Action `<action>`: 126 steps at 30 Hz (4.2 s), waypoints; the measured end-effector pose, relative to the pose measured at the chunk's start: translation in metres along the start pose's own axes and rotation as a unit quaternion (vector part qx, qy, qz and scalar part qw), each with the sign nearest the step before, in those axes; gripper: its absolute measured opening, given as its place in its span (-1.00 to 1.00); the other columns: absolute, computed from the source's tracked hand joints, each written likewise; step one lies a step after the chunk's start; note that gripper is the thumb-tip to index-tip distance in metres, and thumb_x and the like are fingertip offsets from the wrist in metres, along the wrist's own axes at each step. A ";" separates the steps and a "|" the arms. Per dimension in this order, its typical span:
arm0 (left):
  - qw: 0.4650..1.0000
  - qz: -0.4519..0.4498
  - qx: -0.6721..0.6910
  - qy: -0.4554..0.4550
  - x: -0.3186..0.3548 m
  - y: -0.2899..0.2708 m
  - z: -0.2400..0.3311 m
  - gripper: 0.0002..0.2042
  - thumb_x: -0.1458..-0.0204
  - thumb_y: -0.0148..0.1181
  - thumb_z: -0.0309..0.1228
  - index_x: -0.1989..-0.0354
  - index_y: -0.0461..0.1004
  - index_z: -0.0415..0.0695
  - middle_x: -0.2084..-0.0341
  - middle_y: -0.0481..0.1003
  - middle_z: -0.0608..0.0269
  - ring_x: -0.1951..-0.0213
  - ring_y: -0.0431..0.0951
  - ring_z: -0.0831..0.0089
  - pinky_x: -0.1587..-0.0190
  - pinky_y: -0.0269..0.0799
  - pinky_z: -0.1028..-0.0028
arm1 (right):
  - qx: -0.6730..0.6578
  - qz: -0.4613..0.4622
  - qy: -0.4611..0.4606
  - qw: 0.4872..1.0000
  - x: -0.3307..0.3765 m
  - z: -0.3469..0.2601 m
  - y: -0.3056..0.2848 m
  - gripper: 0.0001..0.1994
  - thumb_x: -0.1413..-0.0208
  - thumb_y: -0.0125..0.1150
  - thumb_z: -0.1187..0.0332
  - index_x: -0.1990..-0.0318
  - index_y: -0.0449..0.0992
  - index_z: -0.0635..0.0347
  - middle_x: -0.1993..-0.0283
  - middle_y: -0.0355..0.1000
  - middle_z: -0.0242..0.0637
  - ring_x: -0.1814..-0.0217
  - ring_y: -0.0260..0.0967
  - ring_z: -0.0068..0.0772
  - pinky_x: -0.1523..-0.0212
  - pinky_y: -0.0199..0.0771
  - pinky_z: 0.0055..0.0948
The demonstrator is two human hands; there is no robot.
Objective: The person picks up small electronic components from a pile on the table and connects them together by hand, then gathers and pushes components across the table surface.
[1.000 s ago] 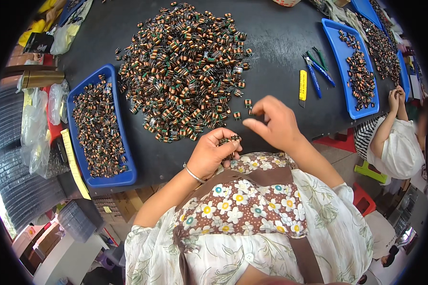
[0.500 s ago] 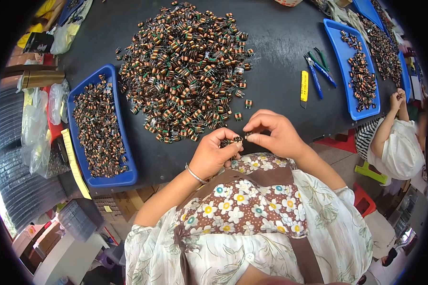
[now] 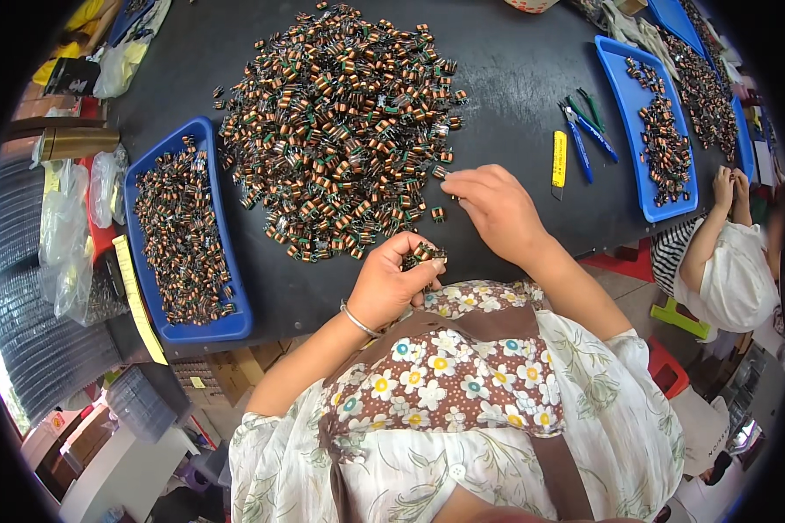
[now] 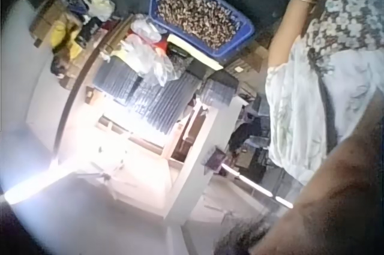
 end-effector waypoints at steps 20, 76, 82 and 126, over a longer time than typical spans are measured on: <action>0.963 -0.192 0.189 0.010 0.003 0.019 0.000 -0.63 -0.17 -0.15 -0.22 0.56 0.37 -0.22 0.56 0.39 0.08 0.49 0.46 0.31 0.53 0.34 0.50 | -0.430 -0.135 0.276 0.849 0.029 0.025 0.041 -0.79 0.03 0.20 0.57 0.20 0.41 0.30 0.33 0.37 -0.45 0.32 0.29 -0.76 0.26 0.34 -0.72; 0.993 0.021 0.113 -0.023 0.001 -0.009 -0.006 -0.88 -0.01 0.13 -0.55 0.28 0.40 -0.16 0.44 0.46 0.27 0.53 0.41 0.63 0.67 0.21 0.68 | -0.339 -0.172 0.112 0.918 0.000 -0.018 0.023 -0.90 0.06 0.21 0.50 0.33 0.54 0.27 0.37 0.44 -0.32 0.34 0.39 -0.51 0.33 0.38 -0.55; 0.991 0.029 0.131 -0.020 0.002 -0.011 -0.007 -0.88 0.00 0.13 -0.56 0.28 0.39 -0.16 0.44 0.46 0.24 0.53 0.41 0.63 0.67 0.21 0.68 | -0.031 0.037 0.106 0.993 -0.028 0.033 0.003 -0.89 0.06 0.22 0.47 0.33 0.50 0.23 0.38 0.42 -0.28 0.44 0.37 -0.43 0.39 0.39 -0.50; 0.922 -0.023 0.355 0.151 0.038 -0.109 0.070 -0.74 -0.11 -0.05 -0.25 0.29 0.42 -0.21 0.46 0.40 0.14 0.56 0.35 0.44 0.72 0.18 0.62 | -0.328 -0.073 0.210 0.918 -0.004 0.033 0.021 -0.81 -0.05 0.08 0.56 0.15 0.44 0.31 0.28 0.38 -0.40 0.24 0.39 -0.66 0.21 0.38 -0.64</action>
Point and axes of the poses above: each hand's wrist, its own x-axis away from the middle knuckle, its own y-axis out of the palm, z = x × y, the point moved 10 cm from there along -x, towards the middle knuckle
